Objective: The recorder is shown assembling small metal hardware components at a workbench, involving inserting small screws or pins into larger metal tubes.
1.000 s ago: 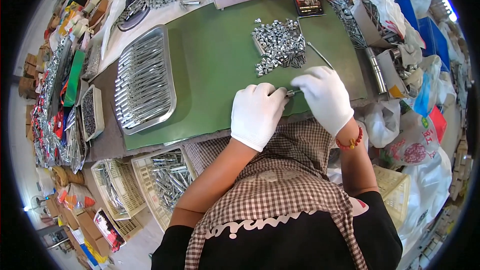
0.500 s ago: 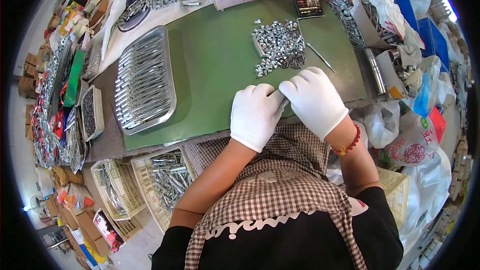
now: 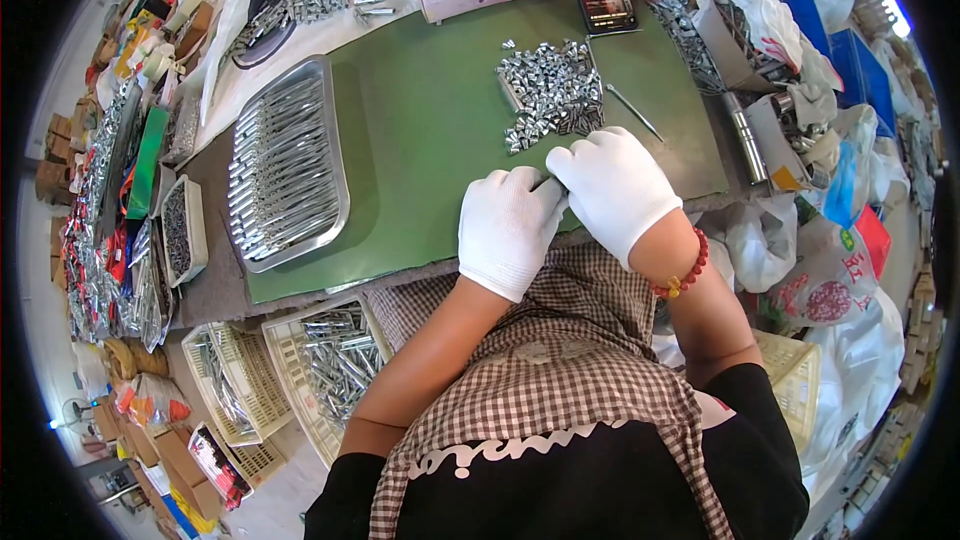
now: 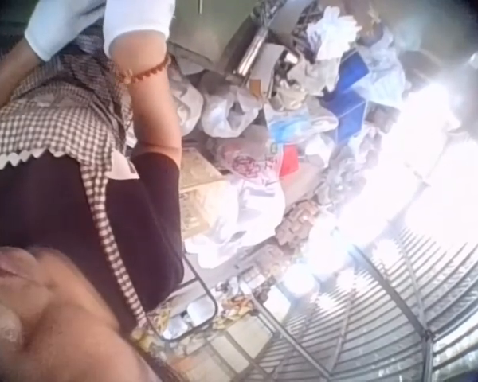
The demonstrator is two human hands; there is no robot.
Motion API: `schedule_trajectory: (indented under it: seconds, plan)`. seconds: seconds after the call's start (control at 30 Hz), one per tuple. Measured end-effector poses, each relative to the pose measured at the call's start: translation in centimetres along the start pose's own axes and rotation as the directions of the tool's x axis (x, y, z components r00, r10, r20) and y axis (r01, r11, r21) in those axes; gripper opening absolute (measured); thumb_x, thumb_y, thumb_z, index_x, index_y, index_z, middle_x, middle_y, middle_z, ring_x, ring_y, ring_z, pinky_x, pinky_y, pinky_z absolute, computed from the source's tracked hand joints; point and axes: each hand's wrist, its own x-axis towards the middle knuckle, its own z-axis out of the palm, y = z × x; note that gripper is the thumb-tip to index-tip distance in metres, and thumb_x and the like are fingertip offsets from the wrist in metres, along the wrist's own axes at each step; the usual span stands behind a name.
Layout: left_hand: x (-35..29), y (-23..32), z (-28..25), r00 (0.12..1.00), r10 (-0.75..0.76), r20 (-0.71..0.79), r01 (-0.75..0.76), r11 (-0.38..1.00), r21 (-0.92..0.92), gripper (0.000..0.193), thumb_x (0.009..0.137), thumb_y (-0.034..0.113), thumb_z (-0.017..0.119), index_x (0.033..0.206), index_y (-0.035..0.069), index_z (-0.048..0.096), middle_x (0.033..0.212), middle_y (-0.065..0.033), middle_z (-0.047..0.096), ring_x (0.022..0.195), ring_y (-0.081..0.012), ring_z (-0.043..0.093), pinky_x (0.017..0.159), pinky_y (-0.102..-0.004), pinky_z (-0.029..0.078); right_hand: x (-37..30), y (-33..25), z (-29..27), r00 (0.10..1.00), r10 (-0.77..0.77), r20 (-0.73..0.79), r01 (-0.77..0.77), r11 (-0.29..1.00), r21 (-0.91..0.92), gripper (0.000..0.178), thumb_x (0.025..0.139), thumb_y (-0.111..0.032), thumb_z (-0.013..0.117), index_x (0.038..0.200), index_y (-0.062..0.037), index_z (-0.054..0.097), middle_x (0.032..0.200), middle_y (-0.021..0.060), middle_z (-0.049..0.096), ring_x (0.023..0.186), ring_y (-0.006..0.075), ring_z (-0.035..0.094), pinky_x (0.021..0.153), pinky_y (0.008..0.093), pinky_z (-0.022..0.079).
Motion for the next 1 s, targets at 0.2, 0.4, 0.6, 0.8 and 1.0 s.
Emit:
schedule_trajectory:
  seconds: [0.2, 0.4, 0.6, 0.8, 1.0]
  plan:
    - [0.0, 0.0, 0.3, 1.000, 0.016, -0.021, -0.016, 1.000, -0.009, 0.012, 0.077, 0.020, 0.072, 0.083, 0.011, 0.067, 0.080, -0.0045, 0.060, 0.074, -0.0267, 0.060, 0.065, -0.0407, 0.046, -2.4, 0.4, 2.8, 0.910, 0.015, -0.415, 0.048, 0.989, 0.141, 0.020, 0.071, -0.006, 0.068, 0.088, -0.0087, 0.058, 0.081, 0.0083, 0.063, 0.083, 0.0291, 0.062, 0.084, 0.0382, 0.048]
    - [-0.1, 0.1, -0.1, 0.994, -0.001, -0.105, -0.006, 0.997, -0.072, 0.010, 0.077, 0.018, 0.071, 0.085, 0.012, 0.070, 0.077, -0.0042, 0.060, 0.072, -0.0271, 0.058, 0.064, -0.0412, 0.045, -5.6, 6.7, 1.8, 0.726, 0.329, -0.603, -0.368, 0.928, 0.063, 0.035, 0.079, -0.011, 0.066, 0.114, -0.0069, 0.062, 0.107, 0.0143, 0.068, 0.093, 0.0328, 0.064, 0.081, 0.0418, 0.051]
    - [0.1, 0.2, 0.2, 0.995, -0.015, -0.099, 0.006, 0.996, -0.089, 0.010, 0.078, 0.020, 0.070, 0.085, 0.012, 0.070, 0.078, -0.0038, 0.060, 0.073, -0.0265, 0.059, 0.066, -0.0407, 0.045, -9.1, 14.2, 3.9, 0.579, 0.751, -0.317, -0.799, 0.600, -0.039, 0.049, 0.087, -0.025, 0.065, 0.133, -0.0131, 0.054, 0.111, 0.0177, 0.064, 0.099, 0.0347, 0.063, 0.084, 0.0442, 0.050]
    - [-0.4, 0.2, 0.1, 0.993, -0.029, -0.112, 0.019, 0.996, -0.087, 0.010, 0.077, 0.019, 0.072, 0.084, 0.012, 0.069, 0.078, -0.0037, 0.060, 0.073, -0.0265, 0.059, 0.066, -0.0403, 0.046, -7.7, 5.5, 1.6, 0.685, 0.511, -0.520, -0.363, 0.858, 0.365, 0.061, 0.078, -0.012, 0.073, 0.137, -0.0141, 0.054, 0.101, 0.0180, 0.064, 0.093, 0.0352, 0.062, 0.082, 0.0410, 0.051]
    - [-0.4, -0.1, -0.1, 0.995, -0.007, -0.098, -0.001, 0.997, -0.078, 0.011, 0.077, 0.019, 0.072, 0.085, 0.011, 0.069, 0.078, -0.0040, 0.061, 0.073, -0.0268, 0.060, 0.066, -0.0405, 0.046, -7.3, -2.0, 1.7, 0.892, 0.416, -0.176, -0.378, 0.901, 0.214, 0.066, 0.074, -0.018, 0.079, 0.136, -0.0198, 0.056, 0.078, 0.0098, 0.060, 0.062, 0.0291, 0.062, 0.057, 0.0379, 0.051]
